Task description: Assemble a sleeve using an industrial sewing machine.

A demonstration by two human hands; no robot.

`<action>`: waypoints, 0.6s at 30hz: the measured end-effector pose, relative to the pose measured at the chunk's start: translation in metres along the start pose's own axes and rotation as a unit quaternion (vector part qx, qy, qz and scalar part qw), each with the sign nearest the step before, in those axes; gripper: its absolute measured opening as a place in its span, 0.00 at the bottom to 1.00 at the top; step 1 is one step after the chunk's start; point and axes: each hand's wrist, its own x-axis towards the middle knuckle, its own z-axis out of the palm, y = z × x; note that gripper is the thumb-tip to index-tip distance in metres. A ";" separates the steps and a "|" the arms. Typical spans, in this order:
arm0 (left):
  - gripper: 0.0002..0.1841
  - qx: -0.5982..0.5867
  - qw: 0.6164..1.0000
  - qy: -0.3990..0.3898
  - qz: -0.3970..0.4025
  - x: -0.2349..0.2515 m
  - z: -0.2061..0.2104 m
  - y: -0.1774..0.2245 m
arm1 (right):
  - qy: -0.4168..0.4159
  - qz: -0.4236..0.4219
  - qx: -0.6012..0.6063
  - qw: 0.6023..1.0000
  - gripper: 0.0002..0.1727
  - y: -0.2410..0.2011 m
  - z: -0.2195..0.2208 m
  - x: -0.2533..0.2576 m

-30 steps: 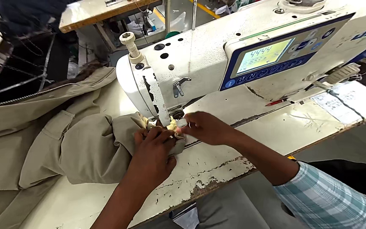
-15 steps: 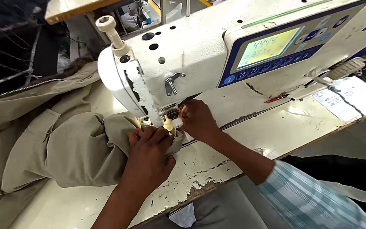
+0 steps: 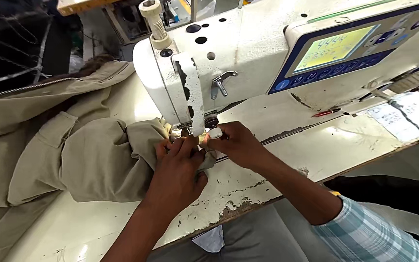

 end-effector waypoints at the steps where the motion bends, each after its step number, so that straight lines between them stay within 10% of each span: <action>1: 0.13 0.001 1.000 0.001 0.005 -0.001 -0.001 0.000 | 0.008 -0.004 -0.005 1.000 0.09 0.000 0.006 -0.006; 7: 0.15 0.005 1.000 -0.018 0.018 0.000 -0.003 -0.002 | -0.064 -0.064 -0.156 0.984 0.14 -0.002 -0.017 0.006; 18: 0.15 -0.016 0.999 -0.021 0.017 0.002 -0.005 -0.001 | 0.226 -0.127 -0.221 0.940 0.08 0.005 0.027 0.038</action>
